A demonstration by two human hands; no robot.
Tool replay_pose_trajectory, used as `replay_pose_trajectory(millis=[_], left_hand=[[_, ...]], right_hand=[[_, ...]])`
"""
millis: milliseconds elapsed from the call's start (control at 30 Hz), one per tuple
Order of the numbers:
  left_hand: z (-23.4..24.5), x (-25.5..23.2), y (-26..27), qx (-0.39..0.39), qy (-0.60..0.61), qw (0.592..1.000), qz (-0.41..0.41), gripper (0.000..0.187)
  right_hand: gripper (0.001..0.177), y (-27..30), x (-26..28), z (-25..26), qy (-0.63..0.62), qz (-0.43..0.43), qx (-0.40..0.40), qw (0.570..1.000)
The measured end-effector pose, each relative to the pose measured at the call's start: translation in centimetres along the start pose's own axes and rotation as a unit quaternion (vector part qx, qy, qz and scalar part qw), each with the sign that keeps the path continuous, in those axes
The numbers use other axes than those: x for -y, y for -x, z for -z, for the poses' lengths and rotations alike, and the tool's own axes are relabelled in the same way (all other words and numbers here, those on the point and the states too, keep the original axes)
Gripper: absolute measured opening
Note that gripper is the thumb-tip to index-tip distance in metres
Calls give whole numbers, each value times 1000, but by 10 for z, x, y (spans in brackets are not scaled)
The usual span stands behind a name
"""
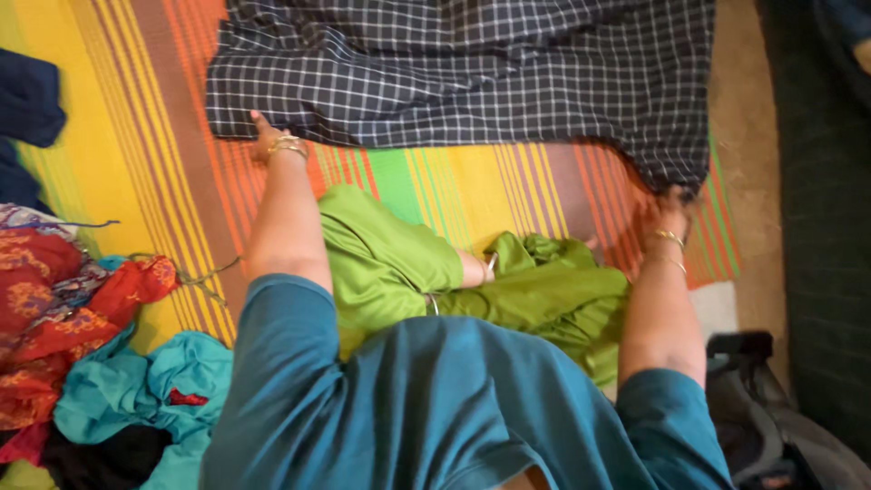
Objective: The person folds a checkered cloth by hand while sitting on a striped rug, smoothing it and making multiple folds to reach a rectangular state.
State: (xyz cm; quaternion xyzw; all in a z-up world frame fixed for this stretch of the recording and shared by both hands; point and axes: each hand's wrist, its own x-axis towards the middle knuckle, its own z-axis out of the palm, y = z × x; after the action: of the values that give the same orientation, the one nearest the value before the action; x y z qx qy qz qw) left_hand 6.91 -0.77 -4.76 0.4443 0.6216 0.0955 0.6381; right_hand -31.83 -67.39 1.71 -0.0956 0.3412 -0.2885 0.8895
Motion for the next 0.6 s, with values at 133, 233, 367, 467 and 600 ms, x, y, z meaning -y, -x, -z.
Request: replay_pose_trajectory(millis=[133, 233, 367, 467, 600], left_hand=[[-7, -12, -6, -17, 52, 998, -27, 79], [-14, -15, -26, 101, 136, 985, 2, 64], [-6, -40, -44, 244, 136, 956, 84, 42], [23, -55, -47, 243, 224, 944, 3, 33], [76, -65, -50, 124, 246, 931, -239, 44]], right_hand=[[67, 1, -8, 3, 20, -25, -51, 998], [46, 4, -16, 5, 303, -42, -103, 946], [22, 10, -19, -9, 328, 6, -143, 934], [15, 34, -17, -13, 371, 114, -159, 908], [28, 67, -6, -18, 177, 210, -49, 960]])
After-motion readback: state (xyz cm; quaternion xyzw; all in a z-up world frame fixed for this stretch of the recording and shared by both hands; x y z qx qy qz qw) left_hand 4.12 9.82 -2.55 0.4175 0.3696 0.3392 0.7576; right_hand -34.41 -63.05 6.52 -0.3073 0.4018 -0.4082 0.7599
